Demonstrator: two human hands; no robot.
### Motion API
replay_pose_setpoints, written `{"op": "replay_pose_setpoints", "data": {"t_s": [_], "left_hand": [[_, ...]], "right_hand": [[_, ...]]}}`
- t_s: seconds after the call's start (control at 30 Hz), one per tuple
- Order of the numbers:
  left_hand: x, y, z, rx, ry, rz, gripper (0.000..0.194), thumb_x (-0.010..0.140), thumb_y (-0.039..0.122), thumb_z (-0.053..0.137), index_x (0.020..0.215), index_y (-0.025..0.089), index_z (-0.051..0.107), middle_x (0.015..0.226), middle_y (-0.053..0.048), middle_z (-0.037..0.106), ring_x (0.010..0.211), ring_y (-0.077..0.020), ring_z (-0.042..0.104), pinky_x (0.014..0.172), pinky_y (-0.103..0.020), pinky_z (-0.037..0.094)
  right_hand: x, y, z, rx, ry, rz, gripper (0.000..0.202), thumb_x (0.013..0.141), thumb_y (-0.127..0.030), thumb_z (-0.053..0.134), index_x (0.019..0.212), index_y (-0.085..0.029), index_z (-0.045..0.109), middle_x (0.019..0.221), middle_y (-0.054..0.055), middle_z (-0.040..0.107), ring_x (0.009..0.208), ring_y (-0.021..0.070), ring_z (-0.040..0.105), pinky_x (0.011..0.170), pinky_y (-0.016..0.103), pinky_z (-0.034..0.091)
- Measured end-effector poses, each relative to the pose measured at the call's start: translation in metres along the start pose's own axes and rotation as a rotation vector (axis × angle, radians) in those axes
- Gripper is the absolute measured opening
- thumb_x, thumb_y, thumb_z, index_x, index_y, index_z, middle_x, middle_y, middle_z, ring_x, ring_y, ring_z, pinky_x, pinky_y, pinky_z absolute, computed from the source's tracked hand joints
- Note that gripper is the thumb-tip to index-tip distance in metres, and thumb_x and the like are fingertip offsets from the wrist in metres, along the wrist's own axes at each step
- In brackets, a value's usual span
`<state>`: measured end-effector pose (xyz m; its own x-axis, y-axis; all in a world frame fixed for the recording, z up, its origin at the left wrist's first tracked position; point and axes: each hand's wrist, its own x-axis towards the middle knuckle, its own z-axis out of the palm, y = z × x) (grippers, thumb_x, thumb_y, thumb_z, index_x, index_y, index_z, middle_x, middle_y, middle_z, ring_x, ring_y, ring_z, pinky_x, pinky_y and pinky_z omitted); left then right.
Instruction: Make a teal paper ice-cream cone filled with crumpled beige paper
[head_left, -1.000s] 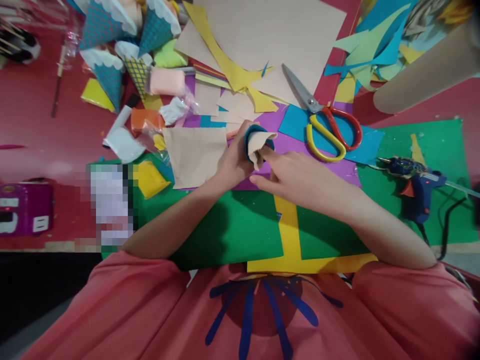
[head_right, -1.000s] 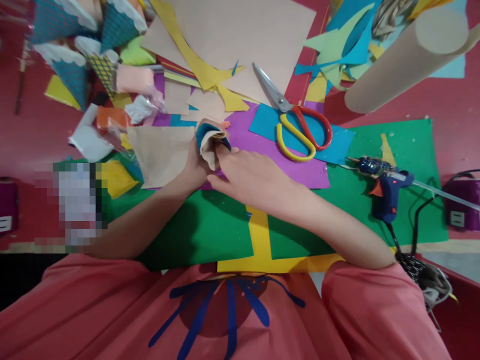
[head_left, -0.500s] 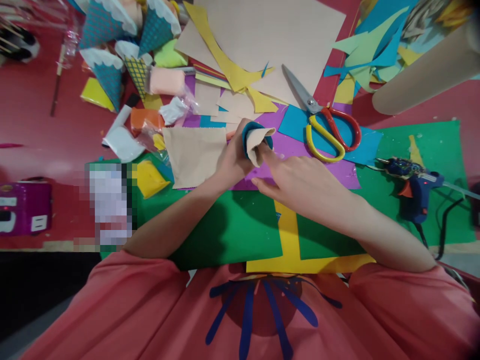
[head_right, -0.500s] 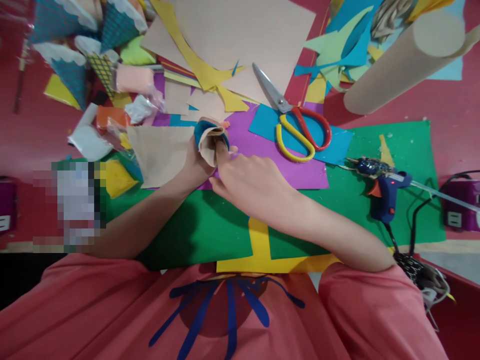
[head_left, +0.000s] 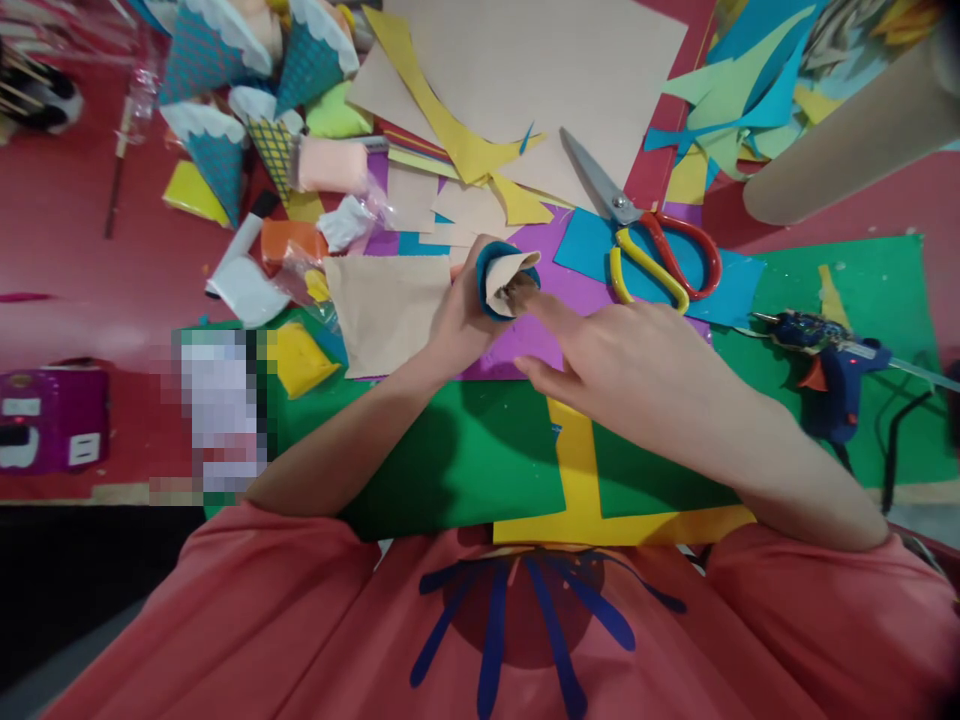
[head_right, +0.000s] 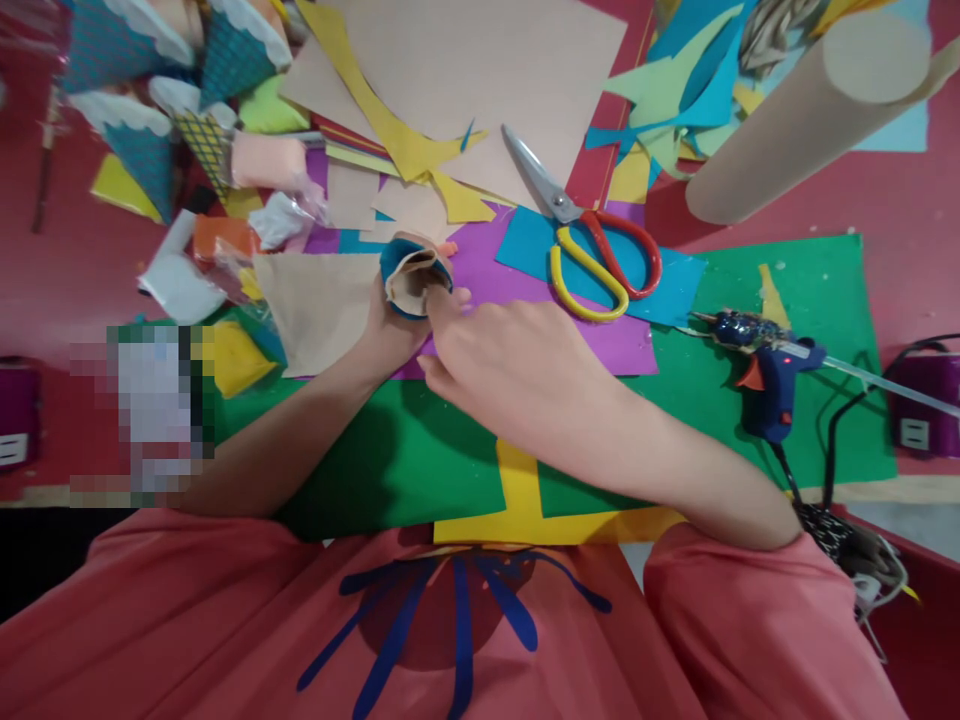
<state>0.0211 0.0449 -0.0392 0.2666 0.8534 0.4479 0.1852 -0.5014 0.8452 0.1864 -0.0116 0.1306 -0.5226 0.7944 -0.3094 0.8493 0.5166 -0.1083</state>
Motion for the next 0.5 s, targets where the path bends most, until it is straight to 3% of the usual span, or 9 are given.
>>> {"op": "replay_pose_setpoints", "data": {"t_s": [0.13,0.23,0.37,0.5], "left_hand": [[0.003,0.004,0.001,-0.091,-0.017,-0.006,0.049,0.081,0.056,0.074,0.114,0.029,0.051,0.104,0.0,0.06,0.099,-0.0207,0.067,0.085,-0.036,0.055],[0.006,0.009,0.0,-0.109,-0.048,-0.001,0.043,0.081,0.053,0.075,0.107,0.028,0.052,0.099,0.001,0.06,0.094,-0.0195,0.067,0.09,-0.038,0.052],[0.007,0.014,-0.002,-0.122,-0.05,-0.04,0.04,0.082,0.052,0.074,0.104,0.028,0.051,0.09,0.003,0.057,0.078,-0.0148,0.064,0.077,-0.032,0.053],[0.008,0.017,-0.002,-0.062,-0.036,-0.013,0.041,0.079,0.052,0.077,0.1,0.028,0.051,0.092,0.001,0.058,0.078,-0.0154,0.062,0.07,-0.03,0.051]], "right_hand": [[-0.008,-0.001,-0.005,-0.063,-0.04,0.008,0.056,0.103,-0.036,0.029,0.147,-0.006,0.044,0.077,0.013,0.073,0.075,0.0249,0.069,0.058,0.029,0.03],[-0.004,0.001,0.0,-0.082,-0.037,-0.003,0.054,0.103,-0.033,0.031,0.146,-0.004,0.044,0.078,0.014,0.074,0.075,0.0246,0.07,0.056,0.029,0.027],[0.006,0.003,0.008,-0.061,-0.005,-0.01,0.05,0.102,-0.031,0.034,0.141,-0.005,0.049,0.083,0.016,0.075,0.079,0.0252,0.071,0.056,0.03,0.026],[0.014,0.005,0.013,0.003,0.008,-0.017,0.043,0.1,-0.03,0.038,0.129,-0.006,0.058,0.09,0.018,0.075,0.083,0.0255,0.07,0.058,0.03,0.029]]}}
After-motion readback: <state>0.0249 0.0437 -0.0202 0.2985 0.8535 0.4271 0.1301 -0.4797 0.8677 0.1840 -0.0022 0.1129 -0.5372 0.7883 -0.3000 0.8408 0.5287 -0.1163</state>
